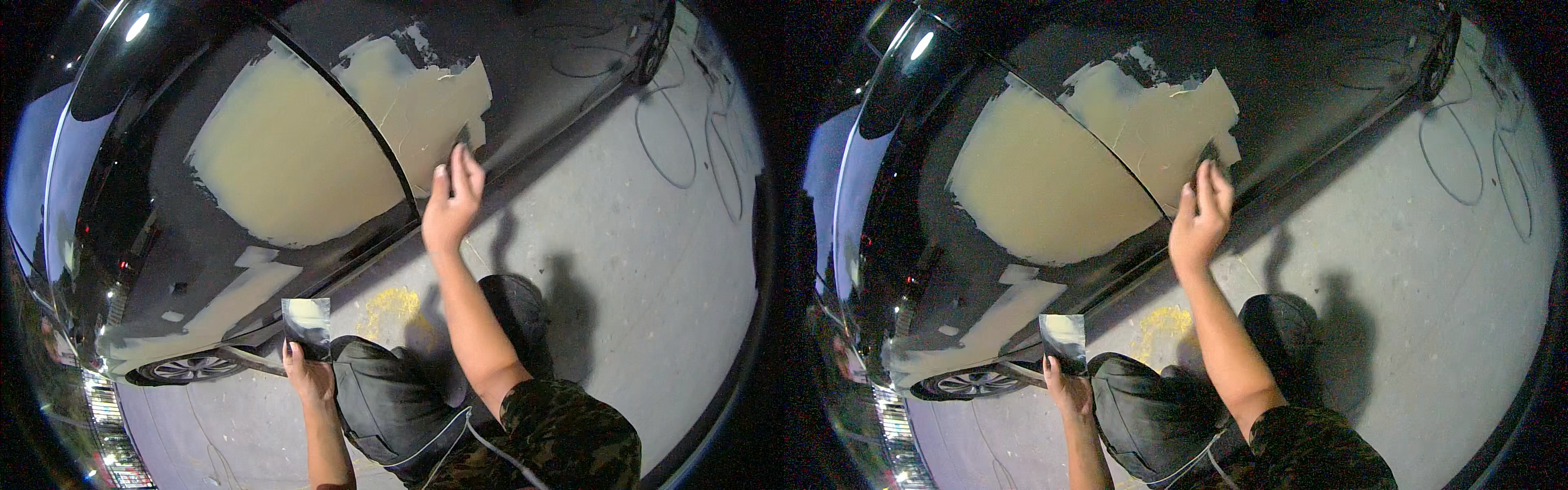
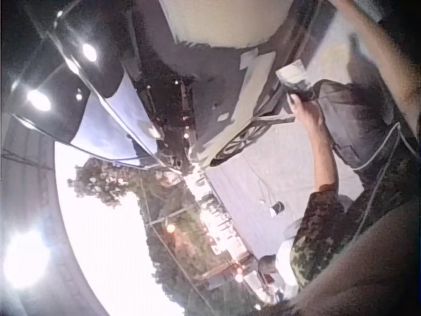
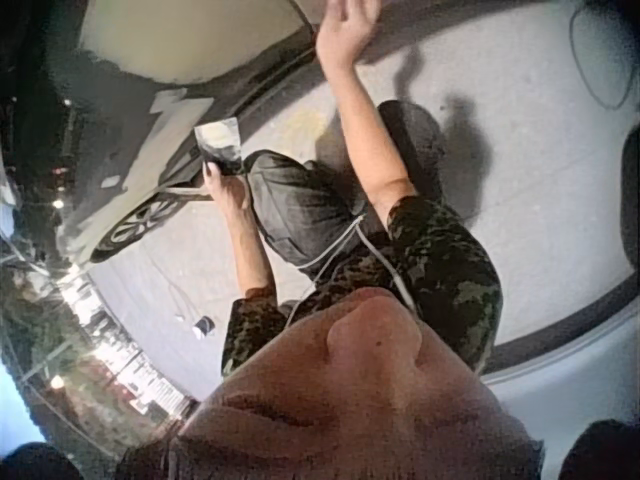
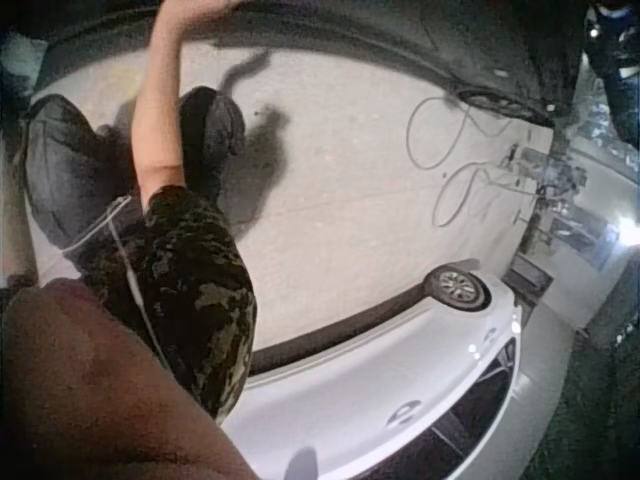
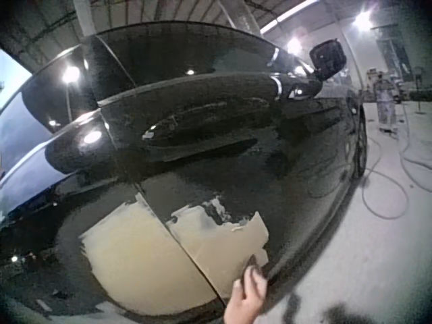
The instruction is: The person kneels beside a black car and uses a metal spreader to apply beige body filler to the rear bumper and lower quarter panel. They repeatedly transfer filler between two spreaders, smooth the surface, and check the edges with their fingers.
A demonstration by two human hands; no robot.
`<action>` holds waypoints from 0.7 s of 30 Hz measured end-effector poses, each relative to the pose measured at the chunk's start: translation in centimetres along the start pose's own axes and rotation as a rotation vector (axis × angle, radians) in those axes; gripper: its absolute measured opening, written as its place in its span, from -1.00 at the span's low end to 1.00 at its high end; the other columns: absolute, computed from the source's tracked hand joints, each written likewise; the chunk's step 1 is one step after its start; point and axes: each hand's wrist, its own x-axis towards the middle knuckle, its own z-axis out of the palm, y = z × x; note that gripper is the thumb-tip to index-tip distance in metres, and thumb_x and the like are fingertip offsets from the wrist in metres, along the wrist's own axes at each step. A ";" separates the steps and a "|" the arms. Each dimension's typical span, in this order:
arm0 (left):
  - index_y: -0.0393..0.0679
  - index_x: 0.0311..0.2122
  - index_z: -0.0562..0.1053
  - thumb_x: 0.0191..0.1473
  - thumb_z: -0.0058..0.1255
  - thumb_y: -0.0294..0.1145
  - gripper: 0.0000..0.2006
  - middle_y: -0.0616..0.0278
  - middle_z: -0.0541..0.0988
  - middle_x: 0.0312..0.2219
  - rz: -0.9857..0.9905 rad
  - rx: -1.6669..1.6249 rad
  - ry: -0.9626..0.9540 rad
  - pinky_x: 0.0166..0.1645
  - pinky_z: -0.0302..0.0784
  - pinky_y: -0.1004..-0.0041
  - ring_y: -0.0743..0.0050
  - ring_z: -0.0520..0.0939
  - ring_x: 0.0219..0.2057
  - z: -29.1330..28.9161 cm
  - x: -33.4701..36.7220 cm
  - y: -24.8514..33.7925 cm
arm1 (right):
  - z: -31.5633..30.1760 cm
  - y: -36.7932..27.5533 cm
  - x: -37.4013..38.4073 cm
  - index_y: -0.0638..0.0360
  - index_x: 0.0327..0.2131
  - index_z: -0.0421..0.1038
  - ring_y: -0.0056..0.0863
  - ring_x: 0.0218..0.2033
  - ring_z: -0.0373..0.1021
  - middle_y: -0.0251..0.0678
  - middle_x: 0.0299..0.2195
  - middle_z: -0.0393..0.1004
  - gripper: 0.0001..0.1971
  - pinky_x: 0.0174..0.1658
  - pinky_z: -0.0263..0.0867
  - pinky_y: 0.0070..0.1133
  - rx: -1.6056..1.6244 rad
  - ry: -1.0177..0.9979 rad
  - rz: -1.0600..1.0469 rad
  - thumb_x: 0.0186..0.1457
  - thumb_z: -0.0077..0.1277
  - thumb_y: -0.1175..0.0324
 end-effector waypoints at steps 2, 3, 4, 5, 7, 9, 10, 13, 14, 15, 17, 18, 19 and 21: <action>-0.22 0.13 0.37 0.32 0.02 -0.28 -0.64 0.21 0.55 0.03 0.005 0.004 -0.049 0.20 0.45 0.25 0.31 0.56 0.07 0.1 0.1 0.0 | 0.5 -0.3 -3.0 0.28 0.20 0.39 -0.19 0.15 0.36 -0.07 0.12 0.37 -0.57 0.22 0.26 -0.36 0.019 -0.060 -0.048 0.25 0.03 0.50; -0.22 0.13 0.37 0.33 0.01 -0.28 -0.64 0.20 0.55 0.03 0.009 0.007 -0.048 0.21 0.44 0.25 0.31 0.56 0.07 0.1 0.1 0.0 | 0.3 -0.4 -4.3 0.29 0.19 0.39 -0.19 0.14 0.37 -0.07 0.11 0.38 -0.57 0.21 0.28 -0.36 0.033 -0.085 -0.068 0.25 0.02 0.51; -0.23 0.13 0.37 0.33 0.01 -0.28 -0.64 0.20 0.55 0.03 -0.003 0.007 -0.041 0.21 0.44 0.25 0.31 0.56 0.07 0.2 0.1 0.0 | -0.3 -0.4 -5.1 0.31 0.18 0.40 -0.19 0.14 0.38 -0.06 0.10 0.40 -0.59 0.19 0.30 -0.37 0.048 -0.097 -0.074 0.26 0.00 0.52; -0.23 0.13 0.37 0.33 0.01 -0.28 -0.64 0.20 0.55 0.03 -0.008 0.005 -0.024 0.21 0.44 0.25 0.31 0.56 0.07 0.2 0.1 0.0 | -0.8 -0.4 -5.3 0.32 0.17 0.41 -0.18 0.13 0.39 -0.05 0.08 0.43 -0.60 0.18 0.32 -0.37 0.089 -0.078 -0.094 0.27 -0.03 0.54; -0.23 0.13 0.36 0.33 0.01 -0.29 -0.64 0.19 0.54 0.04 -0.006 0.003 -0.006 0.21 0.44 0.24 0.31 0.56 0.07 0.2 0.0 0.0 | -2.7 -0.1 -4.2 0.33 0.12 0.45 -0.11 0.05 0.44 0.02 0.03 0.50 -0.64 0.13 0.35 -0.35 0.030 -0.014 -0.036 0.26 -0.05 0.57; -0.24 0.14 0.36 0.33 0.01 -0.29 -0.64 0.18 0.54 0.04 0.007 0.008 0.022 0.21 0.44 0.24 0.30 0.56 0.07 0.1 -0.1 0.1 | -3.7 0.3 -0.9 0.31 0.15 0.43 -0.08 0.10 0.40 0.02 0.04 0.49 -0.65 0.19 0.27 -0.29 -0.009 0.122 0.013 0.35 -0.12 0.44; -0.24 0.14 0.36 0.33 0.01 -0.30 -0.63 0.18 0.54 0.05 0.012 0.002 -0.008 0.21 0.44 0.24 0.30 0.56 0.07 0.0 -0.2 0.1 | -4.2 0.6 1.2 0.33 0.14 0.43 -0.09 0.10 0.39 0.01 0.05 0.48 -0.65 0.19 0.26 -0.30 -0.073 0.146 -0.001 0.36 -0.13 0.42; -0.24 0.14 0.35 0.32 0.02 -0.30 -0.63 0.18 0.54 0.05 0.025 -0.010 -0.022 0.22 0.44 0.23 0.29 0.56 0.07 -0.1 -0.4 0.1 | -3.7 0.5 5.0 0.36 0.14 0.42 -0.10 0.10 0.39 -0.02 0.08 0.46 -0.65 0.17 0.29 -0.32 0.018 0.180 0.048 0.36 -0.14 0.45; -0.24 0.15 0.35 0.32 0.02 -0.31 -0.63 0.18 0.54 0.05 0.026 -0.013 -0.028 0.22 0.44 0.23 0.29 0.56 0.07 -0.1 -0.4 0.1 | -3.0 0.1 4.5 0.35 0.14 0.42 -0.11 0.10 0.39 -0.02 0.09 0.45 -0.65 0.17 0.30 -0.33 0.014 0.141 0.051 0.35 -0.14 0.47; -0.24 0.15 0.35 0.32 0.02 -0.31 -0.63 0.18 0.54 0.05 0.028 -0.016 -0.020 0.22 0.43 0.23 0.28 0.56 0.07 -0.1 -0.4 0.2 | -2.1 -0.3 3.6 0.34 0.14 0.42 -0.11 0.11 0.39 -0.03 0.11 0.43 -0.65 0.17 0.31 -0.33 0.021 0.104 0.013 0.34 -0.13 0.49; -0.24 0.14 0.36 0.32 0.03 -0.31 -0.63 0.19 0.55 0.04 0.022 -0.017 -0.027 0.23 0.43 0.22 0.28 0.56 0.08 -0.1 -0.4 0.2 | -0.6 -1.1 1.1 0.31 0.15 0.43 -0.12 0.15 0.37 -0.04 0.13 0.42 -0.62 0.20 0.30 -0.35 -0.028 0.075 -0.101 0.27 -0.10 0.56; -0.24 0.14 0.36 0.31 0.03 -0.31 -0.63 0.19 0.55 0.04 0.015 -0.023 -0.022 0.23 0.43 0.22 0.28 0.56 0.08 0.0 -0.4 0.2 | 0.2 -1.4 -0.5 0.31 0.15 0.43 -0.09 0.16 0.35 -0.05 0.13 0.42 -0.60 0.21 0.28 -0.32 0.017 0.043 -0.100 0.24 -0.08 0.58; -0.22 0.13 0.36 0.31 0.03 -0.30 -0.63 0.19 0.53 0.04 0.012 -0.012 -0.013 0.21 0.43 0.23 0.28 0.55 0.07 0.1 -0.5 0.2 | 0.9 -1.7 -2.3 0.31 0.15 0.43 -0.07 0.18 0.34 -0.05 0.13 0.42 -0.58 0.23 0.27 -0.30 0.062 0.014 -0.091 0.20 -0.07 0.61; -0.18 0.12 0.35 0.32 0.03 -0.27 -0.64 0.20 0.50 0.04 -0.008 -0.011 0.020 0.18 0.44 0.24 0.28 0.52 0.06 0.2 -0.6 0.2 | 2.2 -1.6 -4.7 0.32 0.14 0.44 -0.02 0.19 0.31 -0.07 0.13 0.42 -0.54 0.26 0.23 -0.23 0.039 0.004 -0.200 0.12 -0.02 0.65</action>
